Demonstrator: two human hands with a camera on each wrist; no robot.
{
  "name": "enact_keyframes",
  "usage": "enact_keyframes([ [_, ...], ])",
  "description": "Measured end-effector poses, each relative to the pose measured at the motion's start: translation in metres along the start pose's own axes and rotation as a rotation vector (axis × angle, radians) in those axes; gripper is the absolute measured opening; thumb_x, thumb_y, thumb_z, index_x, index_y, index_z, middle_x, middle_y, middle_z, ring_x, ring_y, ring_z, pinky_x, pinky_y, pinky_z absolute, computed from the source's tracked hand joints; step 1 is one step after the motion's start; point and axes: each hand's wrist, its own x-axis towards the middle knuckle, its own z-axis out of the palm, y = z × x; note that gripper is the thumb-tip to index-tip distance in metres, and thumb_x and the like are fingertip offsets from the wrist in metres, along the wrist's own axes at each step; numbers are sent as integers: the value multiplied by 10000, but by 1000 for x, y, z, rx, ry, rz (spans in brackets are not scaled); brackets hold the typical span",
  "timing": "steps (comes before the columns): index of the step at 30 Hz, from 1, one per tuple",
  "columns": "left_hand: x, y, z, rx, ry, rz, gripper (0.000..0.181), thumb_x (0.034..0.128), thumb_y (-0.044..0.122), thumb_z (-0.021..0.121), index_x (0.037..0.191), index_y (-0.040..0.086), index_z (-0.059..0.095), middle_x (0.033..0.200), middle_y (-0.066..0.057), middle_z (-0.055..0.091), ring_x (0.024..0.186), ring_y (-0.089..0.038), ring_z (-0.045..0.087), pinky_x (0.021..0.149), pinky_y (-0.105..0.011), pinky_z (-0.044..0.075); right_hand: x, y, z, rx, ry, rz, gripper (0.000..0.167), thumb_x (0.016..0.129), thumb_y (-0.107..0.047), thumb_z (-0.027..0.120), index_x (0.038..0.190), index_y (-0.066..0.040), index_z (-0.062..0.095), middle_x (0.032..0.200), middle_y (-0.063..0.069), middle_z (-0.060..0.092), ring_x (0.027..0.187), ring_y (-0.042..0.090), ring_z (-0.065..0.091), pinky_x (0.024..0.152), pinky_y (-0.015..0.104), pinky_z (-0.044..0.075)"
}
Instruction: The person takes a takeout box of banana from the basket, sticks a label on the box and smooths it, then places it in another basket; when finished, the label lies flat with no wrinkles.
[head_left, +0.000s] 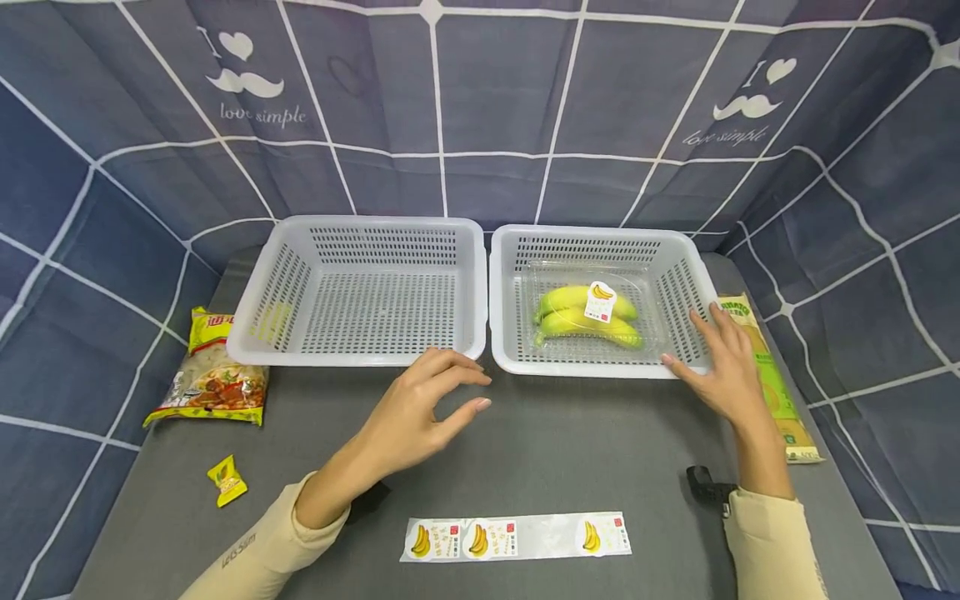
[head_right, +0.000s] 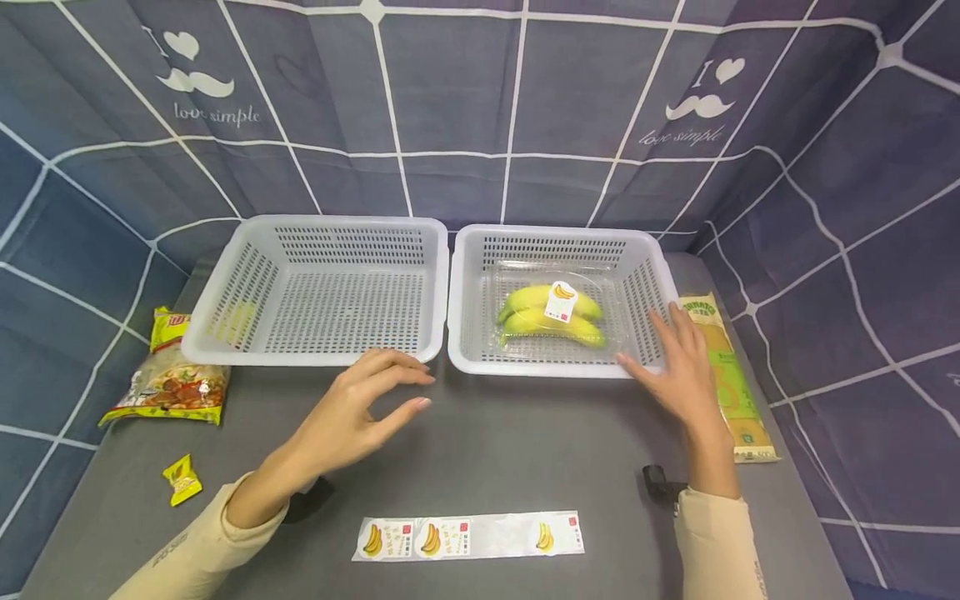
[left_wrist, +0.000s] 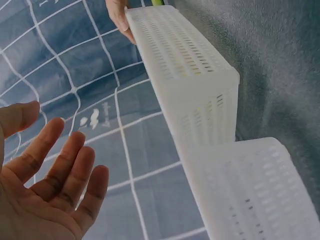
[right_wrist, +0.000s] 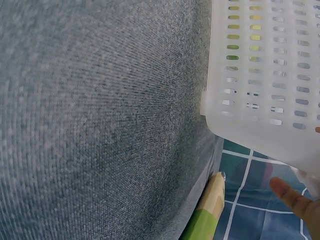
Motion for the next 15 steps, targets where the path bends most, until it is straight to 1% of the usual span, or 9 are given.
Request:
enact_keyframes([
  [2, -12, 2, -3, -16, 16, -13, 200, 880, 215, 737, 1069, 150, 715, 1113, 14, 654, 1087, -164, 584, 930, -336, 493, -1, 0, 0, 0, 1, -9, 824, 831, -457, 727, 1480, -57, 414, 1609, 188, 217, 1439, 475, 189, 1064, 713, 192],
  [4, -24, 3, -5, -39, 37, -36, 215, 878, 195, 739, 1087, 155, 709, 1125, 18, 651, 1082, -156, 581, 917, -309, 487, 0, 0, 1, -1, 9, -18, 816, 826, -453, 731, 1467, -47, 431, 1602, 194, 230, 1435, 479, 199, 1070, 708, 194],
  [8, -45, 1, -8, -68, 104, -68, 261, 854, 135, 754, 1109, 160, 703, 1120, 12, 658, 1035, -142, 582, 876, -248, 465, 3, 0, -1, 0, 26, -26, 797, 825, -450, 730, 1451, -43, 452, 1598, 192, 244, 1438, 468, 205, 1080, 699, 198],
  [11, -58, -2, -11, -54, 140, -88, 294, 833, 103, 765, 1114, 166, 702, 1113, 6, 661, 1019, -142, 586, 872, -226, 453, 5, -1, -2, -8, 34, -21, 781, 838, -458, 714, 1448, -45, 456, 1599, 189, 240, 1436, 469, 209, 1070, 706, 207],
  [15, -72, -6, -13, -13, 145, -127, 306, 822, 94, 774, 1113, 162, 704, 1114, -7, 663, 1026, -147, 586, 882, -221, 443, 2, 1, -4, -32, 52, -4, 754, 846, -448, 703, 1436, -40, 468, 1599, 199, 233, 1409, 492, 244, 1023, 716, 247],
])
